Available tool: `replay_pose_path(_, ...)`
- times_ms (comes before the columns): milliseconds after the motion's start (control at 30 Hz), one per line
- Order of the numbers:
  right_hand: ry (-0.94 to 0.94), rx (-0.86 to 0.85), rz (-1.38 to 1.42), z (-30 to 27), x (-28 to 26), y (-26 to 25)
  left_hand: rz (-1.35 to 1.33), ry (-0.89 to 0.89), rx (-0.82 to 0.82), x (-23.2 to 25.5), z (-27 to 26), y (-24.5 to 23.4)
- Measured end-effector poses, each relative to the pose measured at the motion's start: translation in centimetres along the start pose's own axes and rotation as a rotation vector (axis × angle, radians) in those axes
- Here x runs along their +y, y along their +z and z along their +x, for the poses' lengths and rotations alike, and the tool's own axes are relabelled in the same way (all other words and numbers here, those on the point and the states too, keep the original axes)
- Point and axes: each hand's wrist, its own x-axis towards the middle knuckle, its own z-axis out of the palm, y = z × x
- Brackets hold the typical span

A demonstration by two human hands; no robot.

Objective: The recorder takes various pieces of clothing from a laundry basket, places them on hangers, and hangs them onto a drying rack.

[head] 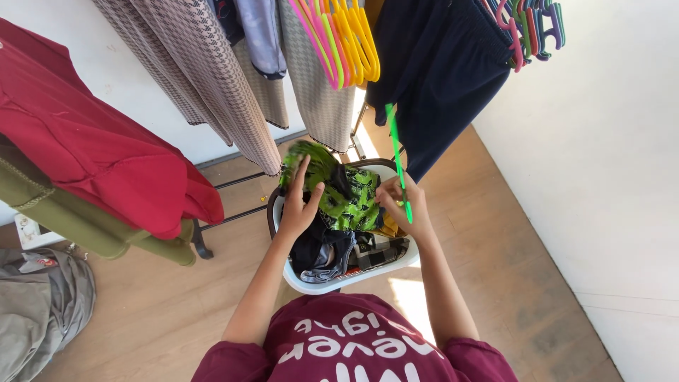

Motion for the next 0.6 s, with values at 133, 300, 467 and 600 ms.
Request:
replay_pose_path(133, 0.129, 0.175, -0.325, 0.2, 5.3, -2.3, 0.439, 0.092, -0.047, -8.5, -3.5, 2.3)
replay_pose_path(300, 0.4, 0.272, -0.263, -1.6, 7.2, -3.1, 0.274, -0.164, -0.386, -10.8, -4.7, 12.5)
replay_pose_path(467, 0.477, 0.291, -0.284, -3.3, 7.5, -3.2, 0.443, -0.196, -0.466, -16.4, -4.9, 20.4)
replay_pose_path(600, 0.521, 0.258, -0.27, -4.3, 8.6, -3.8, 0.443, -0.311, -0.483, -22.2, -6.2, 22.2)
